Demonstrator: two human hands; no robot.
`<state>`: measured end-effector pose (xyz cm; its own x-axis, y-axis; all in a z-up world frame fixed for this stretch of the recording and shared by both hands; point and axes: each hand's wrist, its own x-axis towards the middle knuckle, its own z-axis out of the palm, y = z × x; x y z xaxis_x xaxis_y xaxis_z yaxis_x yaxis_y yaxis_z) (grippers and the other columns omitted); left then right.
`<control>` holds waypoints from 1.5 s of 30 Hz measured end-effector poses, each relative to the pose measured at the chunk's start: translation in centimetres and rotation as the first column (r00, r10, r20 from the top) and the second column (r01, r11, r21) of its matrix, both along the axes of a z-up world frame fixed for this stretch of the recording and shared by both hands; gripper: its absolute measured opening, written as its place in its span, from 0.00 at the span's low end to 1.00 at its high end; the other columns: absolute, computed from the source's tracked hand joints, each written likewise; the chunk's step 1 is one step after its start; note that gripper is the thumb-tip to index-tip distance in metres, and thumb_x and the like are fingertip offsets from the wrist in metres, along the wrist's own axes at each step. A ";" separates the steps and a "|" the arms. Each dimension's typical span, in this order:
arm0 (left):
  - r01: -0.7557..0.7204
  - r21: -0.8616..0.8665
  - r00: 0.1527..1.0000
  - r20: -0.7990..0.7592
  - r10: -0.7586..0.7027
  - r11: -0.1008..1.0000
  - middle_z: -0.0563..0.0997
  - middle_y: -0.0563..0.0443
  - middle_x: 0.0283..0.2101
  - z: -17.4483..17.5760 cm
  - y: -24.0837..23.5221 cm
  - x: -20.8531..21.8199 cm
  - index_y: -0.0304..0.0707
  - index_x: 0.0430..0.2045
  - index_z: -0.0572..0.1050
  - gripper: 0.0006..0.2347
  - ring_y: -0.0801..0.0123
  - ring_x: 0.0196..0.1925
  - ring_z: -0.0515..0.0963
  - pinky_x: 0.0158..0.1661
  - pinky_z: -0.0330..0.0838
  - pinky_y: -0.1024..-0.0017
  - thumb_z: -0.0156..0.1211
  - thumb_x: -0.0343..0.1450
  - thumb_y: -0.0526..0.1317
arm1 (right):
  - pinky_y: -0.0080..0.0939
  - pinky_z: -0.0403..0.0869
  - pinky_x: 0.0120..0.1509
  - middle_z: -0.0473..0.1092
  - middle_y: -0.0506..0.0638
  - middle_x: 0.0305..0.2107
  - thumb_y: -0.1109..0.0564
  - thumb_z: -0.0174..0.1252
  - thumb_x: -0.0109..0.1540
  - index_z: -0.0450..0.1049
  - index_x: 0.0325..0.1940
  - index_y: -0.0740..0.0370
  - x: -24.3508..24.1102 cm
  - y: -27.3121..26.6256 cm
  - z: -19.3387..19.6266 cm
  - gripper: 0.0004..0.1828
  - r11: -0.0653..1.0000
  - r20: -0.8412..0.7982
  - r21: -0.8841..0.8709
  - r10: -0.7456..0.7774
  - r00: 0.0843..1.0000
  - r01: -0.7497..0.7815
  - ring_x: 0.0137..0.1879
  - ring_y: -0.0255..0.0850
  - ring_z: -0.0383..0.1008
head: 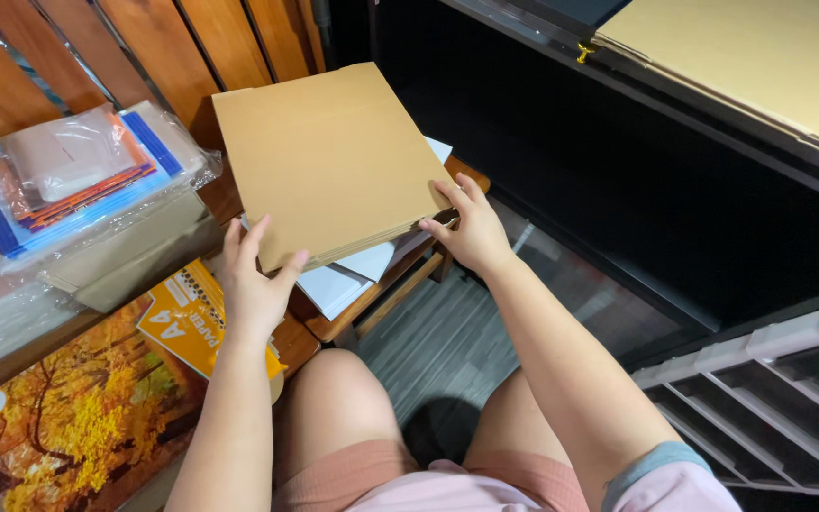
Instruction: The person repeatedly picks up flat cardboard sheets from a wooden chair and places them onto a black shelf. The hands handle the cardboard directly without tools, stacking the sheets one by one.
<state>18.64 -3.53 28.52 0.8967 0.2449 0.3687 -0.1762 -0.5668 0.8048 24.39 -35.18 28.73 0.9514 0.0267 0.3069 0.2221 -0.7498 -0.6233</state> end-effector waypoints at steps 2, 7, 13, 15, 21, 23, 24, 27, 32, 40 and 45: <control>0.090 0.001 0.994 -0.065 -0.089 0.996 0.53 0.21 0.75 1.3 -0.5 -0.7 0.38 0.67 0.68 0.33 0.26 0.73 0.59 0.70 0.54 0.38 0.73 0.67 0.46 | 0.64 0.68 0.74 0.58 0.59 0.71 0.41 0.69 0.60 0.67 0.71 0.45 -0.1 0.4 0.4 0.36 1.000 -0.045 -0.010 -0.019 0.999 0.018 0.73 0.62 0.63; 0.081 0.042 0.996 -0.040 -0.079 0.996 0.50 0.24 0.76 -1.9 0.0 1.1 0.37 0.66 0.69 0.36 0.29 0.74 0.58 0.71 0.55 0.41 0.76 0.64 0.50 | 0.58 0.69 0.73 0.61 0.50 0.71 0.36 0.70 0.58 0.69 0.71 0.38 1.2 -0.3 -1.4 0.38 0.999 -0.023 -0.028 -0.043 0.999 0.043 0.74 0.55 0.64; 0.039 0.102 0.999 -0.011 -0.038 0.994 0.55 0.28 0.76 -3.8 0.5 2.0 0.43 0.65 0.72 0.38 0.36 0.77 0.56 0.72 0.52 0.44 0.80 0.58 0.52 | 0.55 0.69 0.74 0.62 0.43 0.71 0.36 0.67 0.60 0.68 0.71 0.31 1.6 -1.0 -2.4 0.35 0.999 -0.019 -0.018 -0.051 0.999 0.050 0.75 0.50 0.63; 0.039 0.102 0.999 -0.032 -0.036 0.994 0.55 0.30 0.77 -3.6 0.5 2.0 0.44 0.65 0.72 0.39 0.38 0.78 0.55 0.72 0.51 0.45 0.80 0.58 0.54 | 0.55 0.69 0.74 0.62 0.41 0.71 0.36 0.67 0.60 0.68 0.71 0.30 1.4 -1.0 -2.3 0.35 0.998 -0.012 -0.018 -0.055 0.998 0.055 0.75 0.49 0.63; 0.034 0.071 0.996 -0.083 -0.028 0.997 0.55 0.31 0.77 -2.7 0.3 1.6 0.45 0.65 0.72 0.38 0.40 0.78 0.54 0.72 0.53 0.47 0.80 0.58 0.52 | 0.56 0.70 0.73 0.62 0.41 0.71 0.36 0.67 0.60 0.68 0.71 0.30 1.1 -0.7 -1.9 0.34 0.999 -0.025 -0.004 -0.053 0.998 0.053 0.74 0.51 0.64; 0.022 0.053 0.996 -0.090 -0.017 0.998 0.55 0.33 0.78 -2.6 0.2 1.5 0.46 0.64 0.73 0.37 0.42 0.78 0.54 0.72 0.54 0.49 0.80 0.58 0.51 | 0.55 0.70 0.73 0.62 0.40 0.71 0.37 0.67 0.60 0.68 0.71 0.29 1.0 -0.6 -1.8 0.34 0.998 -0.036 0.005 -0.063 0.997 0.064 0.74 0.50 0.65; 0.020 0.053 0.996 -0.089 -0.015 0.998 0.55 0.33 0.78 -2.3 0.1 1.3 0.46 0.64 0.73 0.37 0.42 0.78 0.54 0.72 0.54 0.49 0.80 0.58 0.51 | 0.55 0.70 0.73 0.62 0.40 0.71 0.37 0.67 0.60 0.68 0.71 0.29 0.9 -0.5 -1.7 0.34 0.998 -0.034 0.005 -0.062 0.998 0.062 0.74 0.50 0.65; 0.008 0.039 0.995 -0.102 -0.004 0.999 0.55 0.34 0.78 -1.7 -0.1 1.0 0.46 0.64 0.73 0.37 0.44 0.78 0.54 0.72 0.53 0.50 0.81 0.58 0.50 | 0.55 0.71 0.73 0.63 0.40 0.70 0.37 0.68 0.60 0.68 0.70 0.28 0.7 -0.4 -1.4 0.34 0.998 -0.032 0.007 -0.069 0.997 0.069 0.73 0.50 0.65; 0.008 0.022 0.998 -0.065 -0.007 1.000 0.56 0.32 0.77 -1.5 -0.3 0.8 0.44 0.63 0.74 0.36 0.42 0.78 0.54 0.72 0.54 0.50 0.81 0.58 0.48 | 0.55 0.69 0.74 0.63 0.41 0.69 0.39 0.67 0.61 0.69 0.71 0.30 0.4 -0.1 -1.5 0.33 0.996 -0.025 0.002 -0.084 0.996 0.084 0.76 0.49 0.62; 0.011 0.029 0.999 -0.032 -0.010 1.000 0.57 0.31 0.76 -2.0 -0.3 0.8 0.43 0.63 0.74 0.35 0.41 0.78 0.55 0.71 0.56 0.49 0.80 0.59 0.48 | 0.55 0.67 0.75 0.63 0.41 0.69 0.40 0.67 0.61 0.69 0.70 0.29 0.3 -0.1 -2.0 0.33 0.994 -0.002 0.008 -0.105 0.994 0.105 0.77 0.48 0.60; 0.004 0.017 1.000 -0.004 -0.004 1.000 0.57 0.31 0.76 -2.5 -0.3 1.0 0.44 0.62 0.75 0.35 0.39 0.77 0.56 0.70 0.58 0.50 0.81 0.58 0.48 | 0.56 0.68 0.75 0.64 0.42 0.69 0.40 0.68 0.61 0.69 0.70 0.30 0.4 -0.1 -2.4 0.33 0.995 0.018 0.016 -0.101 0.995 0.101 0.76 0.49 0.61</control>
<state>19.68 -3.85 25.99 0.8992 0.2348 0.3692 -0.1753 -0.5797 0.7958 24.81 -35.29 26.36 0.9429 -0.0744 0.3247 0.1574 -0.7595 -0.6312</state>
